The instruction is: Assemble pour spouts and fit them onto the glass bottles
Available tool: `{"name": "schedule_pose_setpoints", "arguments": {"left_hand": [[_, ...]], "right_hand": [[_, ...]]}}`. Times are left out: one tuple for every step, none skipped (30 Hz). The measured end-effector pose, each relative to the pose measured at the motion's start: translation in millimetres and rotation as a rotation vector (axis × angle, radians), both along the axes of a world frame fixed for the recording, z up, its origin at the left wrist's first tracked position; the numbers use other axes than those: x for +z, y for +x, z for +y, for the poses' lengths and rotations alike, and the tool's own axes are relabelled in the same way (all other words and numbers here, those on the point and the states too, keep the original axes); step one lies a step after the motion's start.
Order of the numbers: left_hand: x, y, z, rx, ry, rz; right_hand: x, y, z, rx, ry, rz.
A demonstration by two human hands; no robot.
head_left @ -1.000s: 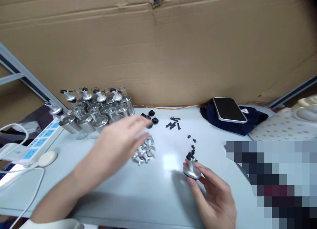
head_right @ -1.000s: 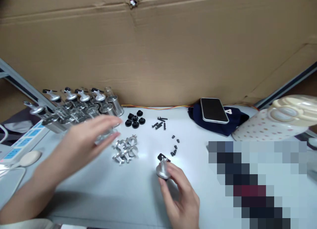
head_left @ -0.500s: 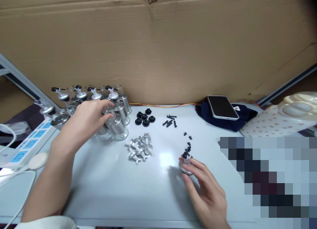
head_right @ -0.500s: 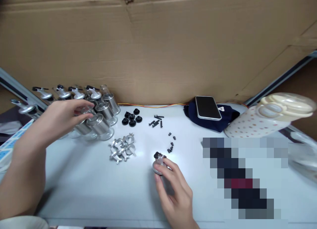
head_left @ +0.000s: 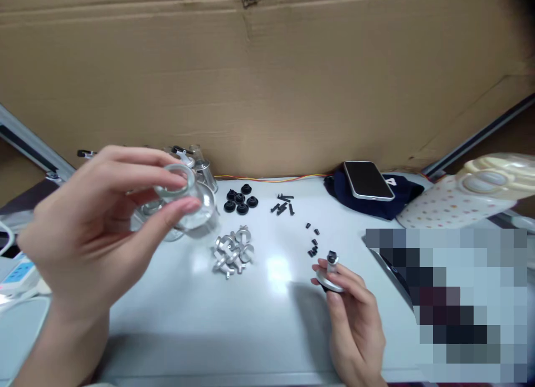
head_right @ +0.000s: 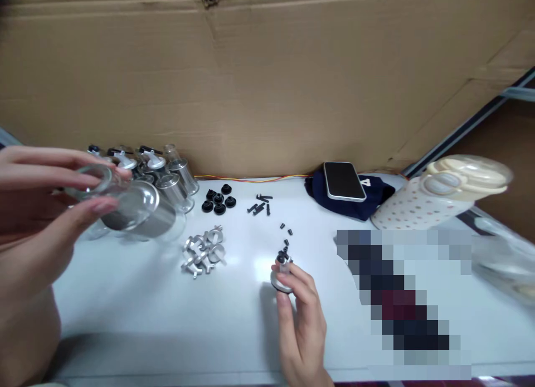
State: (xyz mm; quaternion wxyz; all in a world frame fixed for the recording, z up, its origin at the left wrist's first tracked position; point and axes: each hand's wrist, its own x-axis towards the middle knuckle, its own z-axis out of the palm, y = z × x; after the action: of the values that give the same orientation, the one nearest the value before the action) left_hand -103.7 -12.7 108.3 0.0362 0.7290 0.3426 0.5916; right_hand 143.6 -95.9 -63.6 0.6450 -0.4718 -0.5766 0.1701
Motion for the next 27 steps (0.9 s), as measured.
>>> {"name": "schedule_pose_setpoints", "arguments": {"left_hand": [[-3.5, 5, -1, -0.115, 0.015, -0.050], [-7.3, 10, -2, -0.226, 0.002, -0.066], [-11.3, 17, -4, -0.327, -0.020, -0.085], [-15.8, 24, -6, -0.424, -0.041, -0.089], [-20.7, 32, -8, -0.507, -0.087, -0.087], [-26.2, 39, -11, -0.584, -0.126, -0.079], [-32.1, 46, -13, -0.652, -0.171, -0.067], [-38.5, 53, -15, -0.702, -0.218, -0.066], [-45.0, 58, -16, -0.741, -0.255, -0.071], [-51.5, 63, -16, -0.769, -0.289, -0.084], [-57.7, 66, -16, -0.788, -0.315, -0.101], [-63.2, 69, -15, -0.805, -0.329, -0.112], [-68.0, 70, -14, -0.819, -0.332, -0.119], [-72.0, 71, -12, -0.833, -0.328, -0.122], [-75.1, 72, -10, -0.844, -0.324, -0.124], [-77.6, 73, -8, -0.851, -0.322, -0.126], [-79.6, 74, -6, -0.858, -0.324, -0.127], [-81.5, 75, -5, -0.865, -0.333, -0.131], [-83.6, 76, -3, -0.869, -0.347, -0.137], [-85.9, 77, -2, -0.871, -0.360, -0.145], [-88.7, 78, -1, -0.871, -0.369, -0.154], [-92.0, 80, 0, -0.870, -0.373, -0.159], [-95.7, 81, 0, -0.868, -0.369, -0.160], [-99.5, 82, 0, -0.861, -0.361, -0.159], [-103.3, 83, 0, -0.848, -0.350, -0.158], [-106.9, 84, 0, -0.834, -0.338, -0.156], [-110.0, 85, -1, -0.819, -0.328, -0.156]], "right_hand": [[0, 0, 0, 0.001, 0.002, 0.001], [0, 1, 0, 0.000, 0.002, -0.010], [0, 1, 0, -0.002, -0.001, -0.034], [0, 2, 0, -0.006, -0.009, -0.062], [0, 3, 0, -0.012, -0.016, -0.091], [0, 4, 0, -0.021, -0.021, -0.113], [0, 4, 0, -0.031, -0.022, -0.127], [0, 4, 0, -0.039, -0.021, -0.133], [1, 4, 0, -0.046, -0.018, -0.134], [3, 4, 1, -0.048, -0.013, -0.134], [4, 4, 1, -0.046, -0.005, -0.135], [6, 4, 2, -0.037, 0.002, -0.137], [7, 4, 2, -0.023, 0.007, -0.138], [8, 4, 1, -0.009, 0.010, -0.139], [8, 5, 1, 0.000, 0.009, -0.136], [8, 5, 0, 0.005, 0.004, -0.129], [6, 5, -2, 0.010, -0.005, -0.115], [4, 4, -2, 0.017, -0.016, -0.096], [3, 4, -3, 0.028, -0.027, -0.072], [3, 2, -2, 0.043, -0.035, -0.046], [4, 1, -1, 0.061, -0.039, -0.019], [8, -1, 1, 0.075, -0.039, 0.010], [14, -1, 3, 0.085, -0.035, 0.045], [23, -1, 5, 0.094, -0.025, 0.086], [34, 1, 7, 0.102, -0.017, 0.129], [46, 4, 7, 0.119, -0.006, 0.188], [58, 10, 4, 0.141, 0.008, 0.227]]}}
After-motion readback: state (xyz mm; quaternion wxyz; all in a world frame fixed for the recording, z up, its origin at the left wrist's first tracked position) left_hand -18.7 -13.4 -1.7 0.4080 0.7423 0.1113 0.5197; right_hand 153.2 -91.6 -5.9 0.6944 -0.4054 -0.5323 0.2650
